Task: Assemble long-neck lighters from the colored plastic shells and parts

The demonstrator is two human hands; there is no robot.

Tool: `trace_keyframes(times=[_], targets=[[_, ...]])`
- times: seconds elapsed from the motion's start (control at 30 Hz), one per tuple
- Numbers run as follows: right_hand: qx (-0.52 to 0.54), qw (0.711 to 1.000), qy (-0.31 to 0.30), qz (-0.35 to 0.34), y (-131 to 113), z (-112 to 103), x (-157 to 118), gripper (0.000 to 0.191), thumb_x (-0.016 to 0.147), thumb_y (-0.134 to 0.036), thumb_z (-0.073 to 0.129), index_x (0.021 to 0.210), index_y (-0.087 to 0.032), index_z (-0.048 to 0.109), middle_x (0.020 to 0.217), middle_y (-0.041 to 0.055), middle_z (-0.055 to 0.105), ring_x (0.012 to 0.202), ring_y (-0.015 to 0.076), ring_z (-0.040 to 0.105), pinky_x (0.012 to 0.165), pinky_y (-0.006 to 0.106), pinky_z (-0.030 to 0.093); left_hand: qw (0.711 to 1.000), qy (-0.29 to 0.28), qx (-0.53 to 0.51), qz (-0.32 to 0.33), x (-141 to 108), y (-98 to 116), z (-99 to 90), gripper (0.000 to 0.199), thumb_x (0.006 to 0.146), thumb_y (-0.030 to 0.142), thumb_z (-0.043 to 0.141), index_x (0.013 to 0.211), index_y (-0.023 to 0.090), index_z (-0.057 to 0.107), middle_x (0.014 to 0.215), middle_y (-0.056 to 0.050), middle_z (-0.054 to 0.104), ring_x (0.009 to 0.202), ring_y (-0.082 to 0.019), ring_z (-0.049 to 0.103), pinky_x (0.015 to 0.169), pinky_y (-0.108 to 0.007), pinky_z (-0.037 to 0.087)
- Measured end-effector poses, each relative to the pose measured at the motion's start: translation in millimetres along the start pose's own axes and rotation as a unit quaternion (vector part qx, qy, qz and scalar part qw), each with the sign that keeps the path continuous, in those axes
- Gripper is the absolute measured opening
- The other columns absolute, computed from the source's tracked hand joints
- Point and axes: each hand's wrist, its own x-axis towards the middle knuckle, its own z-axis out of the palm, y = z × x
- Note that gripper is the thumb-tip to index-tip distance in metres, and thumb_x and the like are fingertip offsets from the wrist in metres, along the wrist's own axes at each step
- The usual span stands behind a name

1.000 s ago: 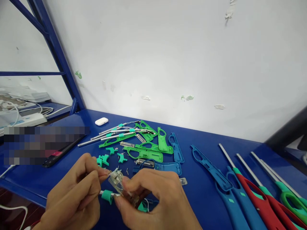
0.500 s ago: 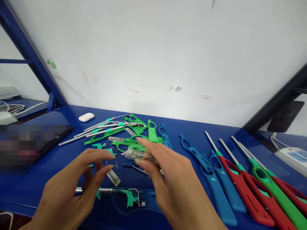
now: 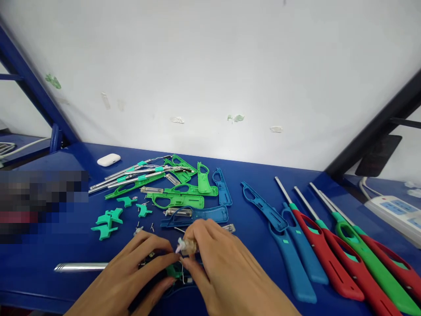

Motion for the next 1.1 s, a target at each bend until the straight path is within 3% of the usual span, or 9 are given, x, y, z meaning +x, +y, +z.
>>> trace_keyframes(times=[0.17,0.37,0.53,0.67,0.87,1.0,1.1], targets=[[0.029,0.999,0.003,-0.023,15,15,-9,0.018,0.106,-0.013,0.051,0.107,-0.028,0.061,0.102,-0.0022,0.073,0.09,0.0155,0.071,0.08,0.026,0.057,1.0,0.004,-0.002,0.007,-2,1,0.4,0.021,0.102,0.013,0.057,0.114,0.022,0.072,0.107,-0.006,0.072,0.093,-0.023,0.067,0.087,-0.038,0.062],[-0.031,0.994,0.052,-0.093,19,22,-5,0.028,0.1,-0.007,0.044,0.089,-0.025,0.063,0.085,0.0006,0.075,0.075,0.0167,0.071,0.073,0.027,0.058,1.0,0.016,-0.002,0.016,1,2,0.7,0.024,0.102,0.011,0.054,0.112,0.021,0.073,0.104,-0.008,0.071,0.089,-0.022,0.066,0.084,-0.037,0.062],[-0.085,0.988,0.063,-0.113,16,25,-6,0.031,0.1,-0.004,0.044,0.089,-0.024,0.065,0.083,0.0011,0.075,0.076,0.0179,0.072,0.076,0.028,0.058,1.0,0.018,-0.008,0.021,0,1,0.0,0.026,0.104,0.01,0.05,0.109,0.021,0.073,0.099,-0.006,0.07,0.085,-0.02,0.066,0.082,-0.034,0.062],[-0.111,0.98,0.107,-0.13,13,25,-7,0.04,0.105,-0.003,0.036,0.088,-0.023,0.066,0.083,0.0003,0.078,0.073,0.0165,0.073,0.073,0.027,0.057,0.999,0.027,-0.013,0.017,-2,2,0.3,0.027,0.106,0.013,0.048,0.116,0.022,0.072,0.102,-0.006,0.072,0.085,-0.019,0.067,0.079,-0.031,0.061],[-0.077,0.973,0.16,-0.149,15,29,-8,0.035,0.111,-0.014,0.039,0.084,-0.022,0.06,0.087,-0.002,0.078,0.068,0.0128,0.072,0.065,0.024,0.053,0.998,0.061,0.017,0.0,3,6,2.8,0.031,0.114,0.025,0.038,0.131,0.021,0.065,0.104,-0.004,0.075,0.09,-0.02,0.07,0.081,-0.032,0.062],[-0.052,0.974,0.169,-0.143,14,29,-6,0.033,0.113,-0.016,0.038,0.091,-0.024,0.062,0.089,-0.0038,0.078,0.073,0.0116,0.073,0.07,0.022,0.054,0.999,0.046,0.021,0.002,7,6,2.1,0.033,0.112,0.019,0.037,0.107,0.022,0.069,0.091,-0.002,0.07,0.078,-0.02,0.065,0.075,-0.035,0.061],[-0.058,0.975,0.181,-0.116,14,26,-9,0.033,0.113,-0.026,0.043,0.084,-0.024,0.057,0.082,-0.0023,0.074,0.07,0.0136,0.072,0.066,0.023,0.056,0.999,0.046,0.008,-0.012,9,4,4.5,0.03,0.109,0.014,0.042,0.098,0.022,0.068,0.093,-0.003,0.069,0.081,-0.02,0.065,0.077,-0.037,0.061]])
